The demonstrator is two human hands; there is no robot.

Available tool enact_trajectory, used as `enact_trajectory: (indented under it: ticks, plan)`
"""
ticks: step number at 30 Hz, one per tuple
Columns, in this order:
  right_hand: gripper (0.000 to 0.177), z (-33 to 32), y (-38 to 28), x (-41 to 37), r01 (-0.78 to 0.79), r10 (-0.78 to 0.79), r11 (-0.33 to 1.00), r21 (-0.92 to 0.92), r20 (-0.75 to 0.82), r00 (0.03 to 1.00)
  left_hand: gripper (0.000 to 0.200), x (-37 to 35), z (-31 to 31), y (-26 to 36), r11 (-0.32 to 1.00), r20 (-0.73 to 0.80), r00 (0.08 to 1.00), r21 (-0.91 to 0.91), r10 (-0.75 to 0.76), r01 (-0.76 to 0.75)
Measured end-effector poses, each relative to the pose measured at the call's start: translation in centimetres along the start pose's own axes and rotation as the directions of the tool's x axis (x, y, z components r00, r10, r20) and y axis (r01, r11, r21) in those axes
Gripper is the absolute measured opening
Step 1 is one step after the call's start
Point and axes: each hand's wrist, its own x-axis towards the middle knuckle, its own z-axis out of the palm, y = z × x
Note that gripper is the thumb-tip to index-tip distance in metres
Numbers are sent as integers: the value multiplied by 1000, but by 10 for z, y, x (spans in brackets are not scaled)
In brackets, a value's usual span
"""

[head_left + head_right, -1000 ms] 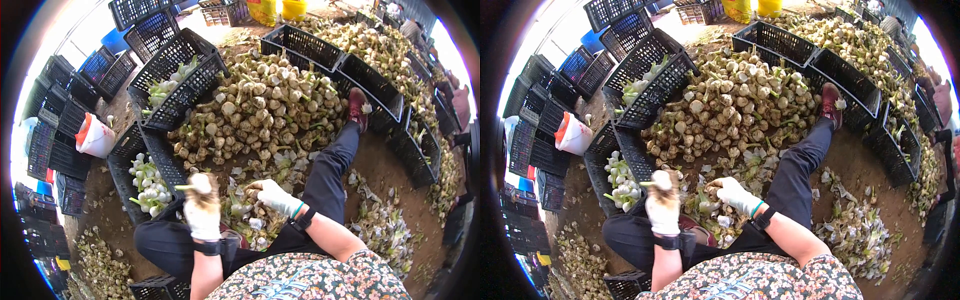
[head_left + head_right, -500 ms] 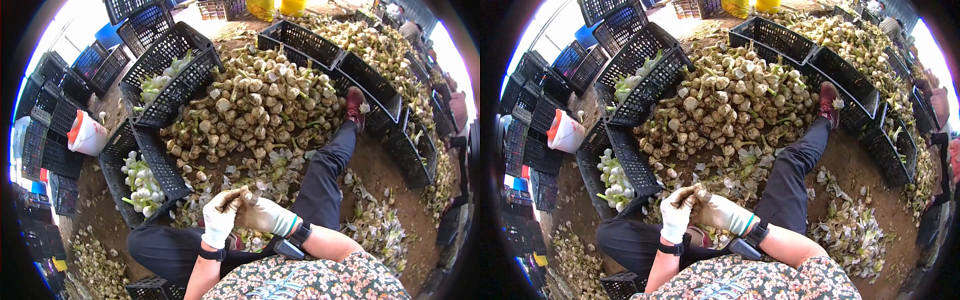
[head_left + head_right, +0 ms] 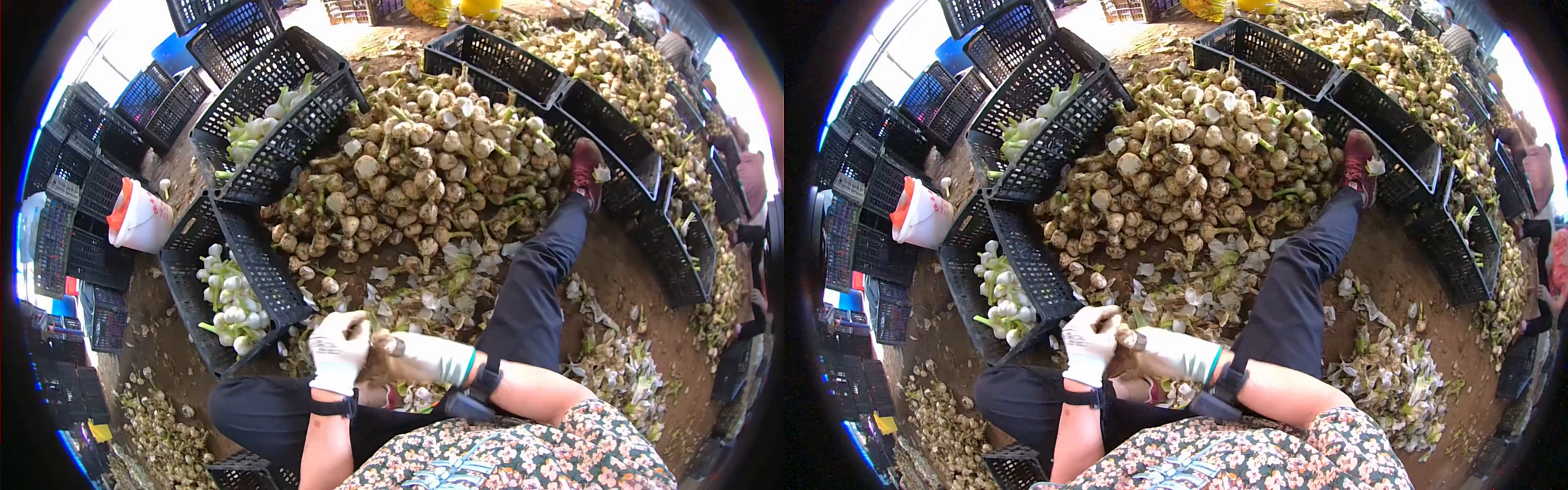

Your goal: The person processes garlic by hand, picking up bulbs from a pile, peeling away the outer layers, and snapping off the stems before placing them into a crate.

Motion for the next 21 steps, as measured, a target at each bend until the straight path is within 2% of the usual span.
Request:
enact_trajectory:
  ticks: [1, 2, 3, 4, 5, 6, 7, 8, 10, 11, 12, 14, 15, 16, 17, 18, 19, 20, 21]
  plan:
    - [39, 3, -48, 11, 115, -123, 568, -815, 54, 991, 9, -2, -1, -18, 984, -25, 984, -39, -176, 175]
    - [37, -6, -52, 30, -233, 52, 885, -404, -412, 910, 9, -4, -3, -28, 934, -43, 935, -82, -351, 347]
    - [31, -34, -54, 45, -288, -337, 521, -803, -504, 795, 12, 3, -17, -13, 862, 64, 861, -10, -505, 507]
    - [27, -67, -50, 59, -396, -511, 123, -910, -400, 761, 11, 9, -23, 0, 856, 84, 868, 235, -489, 460]
    - [28, -105, -40, 74, -455, -511, 2, -890, -392, 765, 11, 3, -9, -17, 897, 22, 898, 49, -440, 439]
    - [29, -137, -31, 90, -544, -415, -191, -817, -435, 799, 14, -5, 8, -38, 911, -50, 916, -138, -397, 388]
    - [28, -152, -27, 97, -592, -306, -315, -742, -511, 803, 25, -8, 15, -41, 876, -34, 906, -269, -423, 399]
    - [27, -157, -21, 102, -697, -321, -250, -672, -621, 715, 39, -8, 15, -33, 917, -31, 929, -177, -368, 357]
    - [26, -169, -18, 109, -665, -314, -358, -655, -587, 746, 47, -11, 29, -42, 930, -69, 938, -172, -340, 324]
    - [30, -173, -17, 107, -685, -332, -295, -666, -601, 727, 54, -10, 34, -43, 905, -60, 926, -246, -372, 348]
    - [39, -177, -15, 101, -660, -305, -279, -697, -587, 749, 54, -5, 34, -39, 902, -73, 923, -254, -377, 349]
    - [46, -191, -4, 93, -570, -313, 296, -767, -641, 701, 53, 0, 35, -31, 752, 28, 862, -475, -506, 457]
    - [50, -173, -5, 84, -260, -190, 809, -528, -653, 733, 62, 0, 40, -36, 691, 99, 841, -524, -532, 499]
    - [47, -121, -32, 68, -161, 49, 981, -108, -667, 743, 62, -1, 48, -39, 685, 100, 837, -527, -537, 503]
    - [44, -104, -35, 59, -88, 119, 993, 81, -554, 824, 67, -1, 57, -40, 618, 124, 887, -675, -445, 404]
    - [41, -69, -47, 48, -32, 153, 969, 244, -497, 854, 72, 1, 62, -37, 521, 124, 931, -800, -343, 298]
    - [42, -46, -49, 41, 46, 64, 969, 241, -429, 901, 77, 7, 45, -16, 527, 201, 946, -791, -254, 309]
    - [42, -29, -49, 35, 128, -32, 961, 247, -359, 933, 74, 12, 31, 12, 446, 162, 941, -848, -297, 287]
    - [42, -20, -53, 30, 136, -41, 960, 246, -356, 934, 72, 10, 29, 12, 463, 135, 952, -849, -276, 255]
